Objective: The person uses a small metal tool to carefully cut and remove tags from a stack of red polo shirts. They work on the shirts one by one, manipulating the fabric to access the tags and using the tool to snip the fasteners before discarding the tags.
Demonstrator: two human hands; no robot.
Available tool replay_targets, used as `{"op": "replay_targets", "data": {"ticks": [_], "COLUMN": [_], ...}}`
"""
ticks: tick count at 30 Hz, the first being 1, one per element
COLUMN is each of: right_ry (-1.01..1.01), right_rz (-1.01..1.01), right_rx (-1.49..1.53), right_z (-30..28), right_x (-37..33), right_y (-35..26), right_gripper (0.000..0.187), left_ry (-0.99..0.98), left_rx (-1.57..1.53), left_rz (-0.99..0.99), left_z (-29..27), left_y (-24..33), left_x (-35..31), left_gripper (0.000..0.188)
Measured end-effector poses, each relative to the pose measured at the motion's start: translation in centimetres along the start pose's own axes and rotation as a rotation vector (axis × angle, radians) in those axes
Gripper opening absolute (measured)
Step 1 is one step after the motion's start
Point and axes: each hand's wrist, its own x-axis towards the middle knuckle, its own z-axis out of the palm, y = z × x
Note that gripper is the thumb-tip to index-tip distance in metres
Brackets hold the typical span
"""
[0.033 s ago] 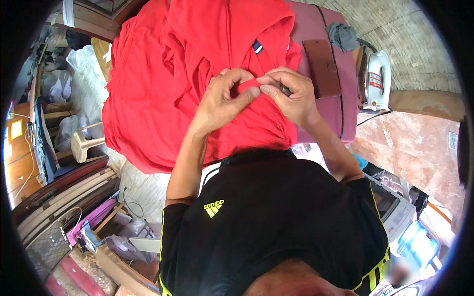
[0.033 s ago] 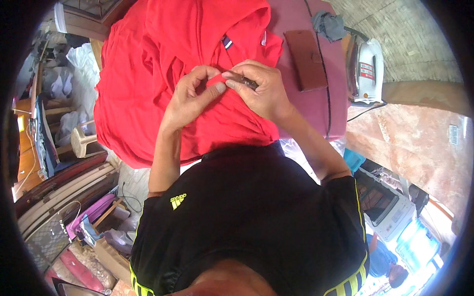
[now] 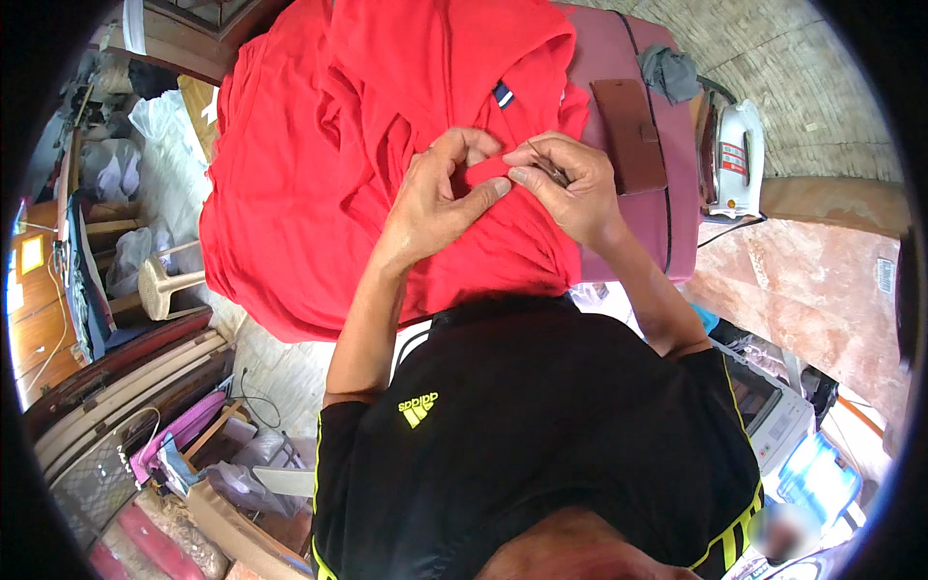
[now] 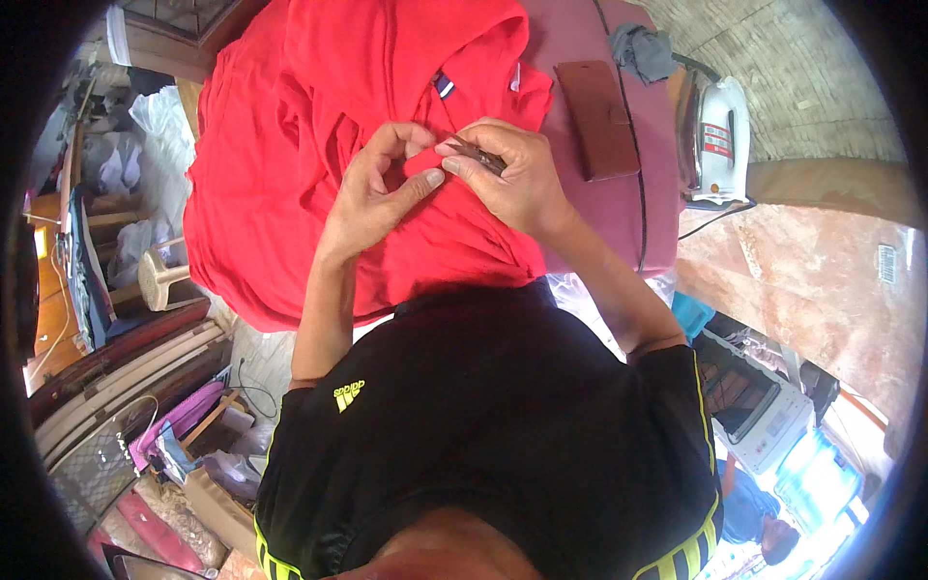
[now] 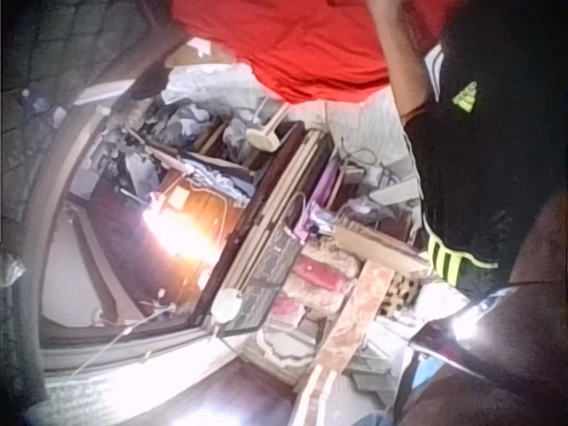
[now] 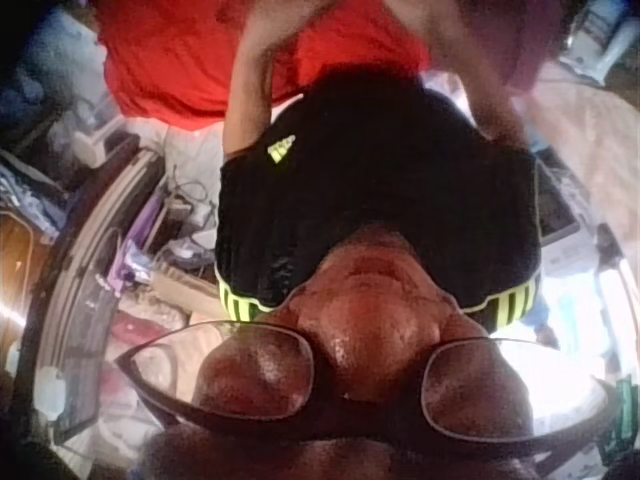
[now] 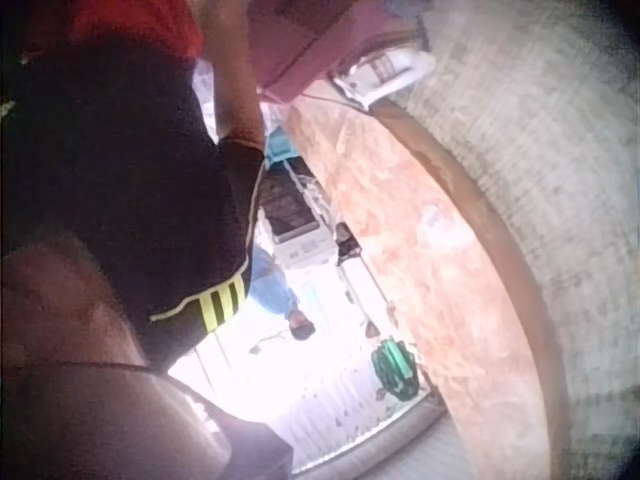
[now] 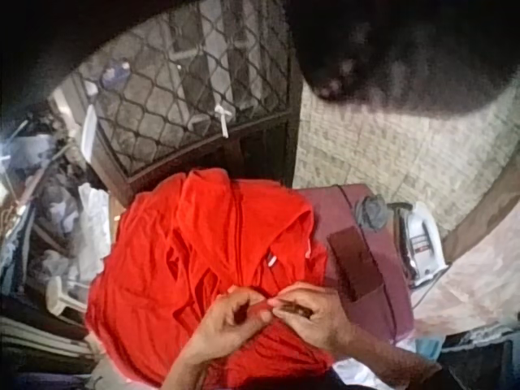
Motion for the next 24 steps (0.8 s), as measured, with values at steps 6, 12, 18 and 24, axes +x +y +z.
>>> {"op": "replay_targets", "data": {"ticks": [6, 12, 18, 24], "right_ry": [0.000, 0.010, -0.208, -0.347], "right_rz": [0.131, 0.203, 0.152, 0.135], "right_rx": [0.178, 0.197, 0.151, 0.039], "right_z": [-0.1, -1.4, -5.1, -5.1], "right_x": [0.8, 1.5, 0.9, 1.2], "right_y": [-0.7, 0.3, 0.2, 0.1], "right_gripper": [0.007, 0.008, 0.019, 0.018], "left_ry": [-0.007, -0.048, -0.069, -0.025], "left_rx": [0.501, 0.508, 0.510, 0.455], "left_rz": [0.250, 0.186, 0.137, 0.202], "left_z": [-0.3, -0.5, -0.8, -0.5], "left_y": [-0.8, -0.7, -0.6, -1.0], "left_x": [0.3, 0.0, -0.1, 0.1], "left_gripper": [0.015, 0.014, 0.014, 0.014]}}
